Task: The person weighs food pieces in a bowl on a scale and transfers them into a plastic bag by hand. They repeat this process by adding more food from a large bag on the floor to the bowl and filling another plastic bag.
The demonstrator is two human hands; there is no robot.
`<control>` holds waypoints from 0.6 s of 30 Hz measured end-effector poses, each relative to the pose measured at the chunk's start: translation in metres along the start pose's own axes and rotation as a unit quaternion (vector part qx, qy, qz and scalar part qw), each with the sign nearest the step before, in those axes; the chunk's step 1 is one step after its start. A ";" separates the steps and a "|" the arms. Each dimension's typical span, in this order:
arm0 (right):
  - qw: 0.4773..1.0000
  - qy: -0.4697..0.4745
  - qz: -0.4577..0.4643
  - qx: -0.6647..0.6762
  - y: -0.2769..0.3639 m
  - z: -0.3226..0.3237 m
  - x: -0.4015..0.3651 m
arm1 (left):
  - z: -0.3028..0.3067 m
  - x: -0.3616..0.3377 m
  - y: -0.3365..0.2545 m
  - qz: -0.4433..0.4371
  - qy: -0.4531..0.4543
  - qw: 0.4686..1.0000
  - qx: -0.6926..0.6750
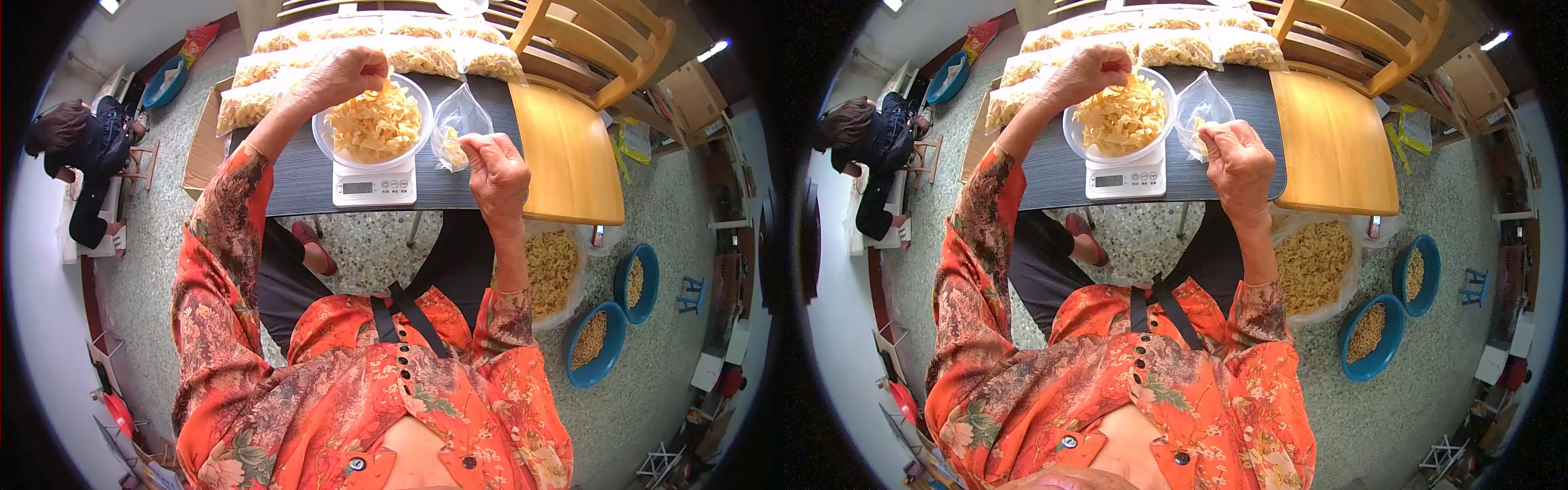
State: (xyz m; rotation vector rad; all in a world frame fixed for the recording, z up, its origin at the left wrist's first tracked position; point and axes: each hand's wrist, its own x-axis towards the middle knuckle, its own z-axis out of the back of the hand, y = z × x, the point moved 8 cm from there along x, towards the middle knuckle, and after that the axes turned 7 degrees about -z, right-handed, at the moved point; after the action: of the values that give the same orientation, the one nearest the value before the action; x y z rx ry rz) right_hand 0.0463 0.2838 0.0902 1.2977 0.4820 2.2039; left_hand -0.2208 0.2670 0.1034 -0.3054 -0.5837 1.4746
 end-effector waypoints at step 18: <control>1.000 0.002 -0.008 0.007 0.001 -0.007 -0.006 | 0.052 -0.039 0.012 0.002 -0.325 0.879 -0.350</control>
State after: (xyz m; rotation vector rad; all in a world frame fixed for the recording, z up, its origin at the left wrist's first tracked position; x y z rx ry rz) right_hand 0.0423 0.2786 0.0834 1.2935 0.5083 2.1932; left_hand -0.2590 0.2213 0.1332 -0.3626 -1.6742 1.3068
